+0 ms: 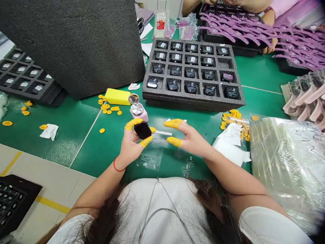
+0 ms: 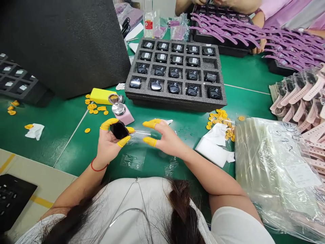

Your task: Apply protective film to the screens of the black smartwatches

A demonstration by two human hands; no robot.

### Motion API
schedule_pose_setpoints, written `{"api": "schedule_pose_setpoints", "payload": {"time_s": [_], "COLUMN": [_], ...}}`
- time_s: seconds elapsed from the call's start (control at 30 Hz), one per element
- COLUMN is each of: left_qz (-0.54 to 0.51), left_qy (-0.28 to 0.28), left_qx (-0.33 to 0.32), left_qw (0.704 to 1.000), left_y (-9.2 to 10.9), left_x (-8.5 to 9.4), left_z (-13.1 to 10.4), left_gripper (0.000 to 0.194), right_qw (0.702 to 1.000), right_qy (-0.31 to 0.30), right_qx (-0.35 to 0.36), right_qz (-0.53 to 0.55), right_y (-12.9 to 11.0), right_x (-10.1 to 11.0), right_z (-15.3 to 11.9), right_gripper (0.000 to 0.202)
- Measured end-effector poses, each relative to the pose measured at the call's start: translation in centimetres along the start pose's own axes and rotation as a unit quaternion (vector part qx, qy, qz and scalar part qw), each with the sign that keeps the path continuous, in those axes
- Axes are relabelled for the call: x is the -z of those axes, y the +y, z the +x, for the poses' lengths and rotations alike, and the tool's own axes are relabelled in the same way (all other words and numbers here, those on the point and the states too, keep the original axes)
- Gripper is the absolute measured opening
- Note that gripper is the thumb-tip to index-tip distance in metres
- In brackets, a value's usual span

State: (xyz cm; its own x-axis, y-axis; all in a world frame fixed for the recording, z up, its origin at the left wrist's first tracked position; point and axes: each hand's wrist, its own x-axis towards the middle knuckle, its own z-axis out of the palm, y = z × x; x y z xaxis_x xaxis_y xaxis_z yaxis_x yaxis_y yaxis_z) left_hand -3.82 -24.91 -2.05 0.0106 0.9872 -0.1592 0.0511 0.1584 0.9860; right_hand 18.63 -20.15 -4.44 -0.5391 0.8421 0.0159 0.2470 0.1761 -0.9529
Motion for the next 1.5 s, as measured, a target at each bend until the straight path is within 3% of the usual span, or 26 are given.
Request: {"api": "schedule_pose_setpoints", "payload": {"time_s": [0.2, 0.3, 0.37, 0.5, 0.57, 0.93, 1.17, 1.3, 1.5], "left_qz": [-0.008, -0.029, -0.029, -0.023, -0.022, -0.021, -0.035, -0.042, -0.127], "left_qy": [-0.005, 0.001, 0.003, 0.01, -0.001, -0.028, -0.035, -0.04, -0.015], "left_qx": [-0.051, -0.057, -0.062, -0.069, -0.081, -0.06, -0.052, -0.013, 0.192], "left_qw": [0.999, 0.998, 0.998, 0.997, 0.996, 0.998, 0.997, 0.998, 0.973], "left_y": [0.0, -0.3, -0.3, -0.4, -0.7, -1.0, -0.9, -0.5, -0.2], "left_x": [-0.1, -0.2, -0.4, -0.8, -0.9, -1.2, -1.2, -1.3, -0.9], "left_z": [-0.5, -0.5, -0.5, -0.5, -0.4, -0.8, -0.9, -0.7, 0.4], "left_gripper": [0.05, 0.049, 0.049, 0.05, 0.052, 0.057, 0.061, 0.056, 0.063], "right_qw": [0.994, 0.99, 0.992, 0.998, 0.998, 1.0, 1.0, 1.0, 0.997], "right_qy": [-0.009, -0.049, -0.051, 0.04, 0.055, 0.01, 0.012, -0.008, 0.063], "right_qx": [-0.07, -0.093, -0.086, -0.03, -0.008, -0.022, -0.012, -0.008, 0.024], "right_qz": [0.088, 0.089, 0.075, 0.028, 0.013, 0.012, 0.013, 0.015, -0.032], "right_y": [-0.3, -0.2, -0.3, -0.5, -0.5, -0.7, -0.7, -0.9, -2.8], "right_x": [-1.2, -0.7, -0.2, 0.1, -0.2, -1.3, -1.2, -1.3, 0.1], "right_z": [0.2, 0.3, 0.3, 0.4, 0.5, 0.6, 0.5, 0.4, 0.3], "right_gripper": [0.029, 0.023, 0.024, 0.018, 0.01, 0.004, 0.003, 0.005, 0.008]}}
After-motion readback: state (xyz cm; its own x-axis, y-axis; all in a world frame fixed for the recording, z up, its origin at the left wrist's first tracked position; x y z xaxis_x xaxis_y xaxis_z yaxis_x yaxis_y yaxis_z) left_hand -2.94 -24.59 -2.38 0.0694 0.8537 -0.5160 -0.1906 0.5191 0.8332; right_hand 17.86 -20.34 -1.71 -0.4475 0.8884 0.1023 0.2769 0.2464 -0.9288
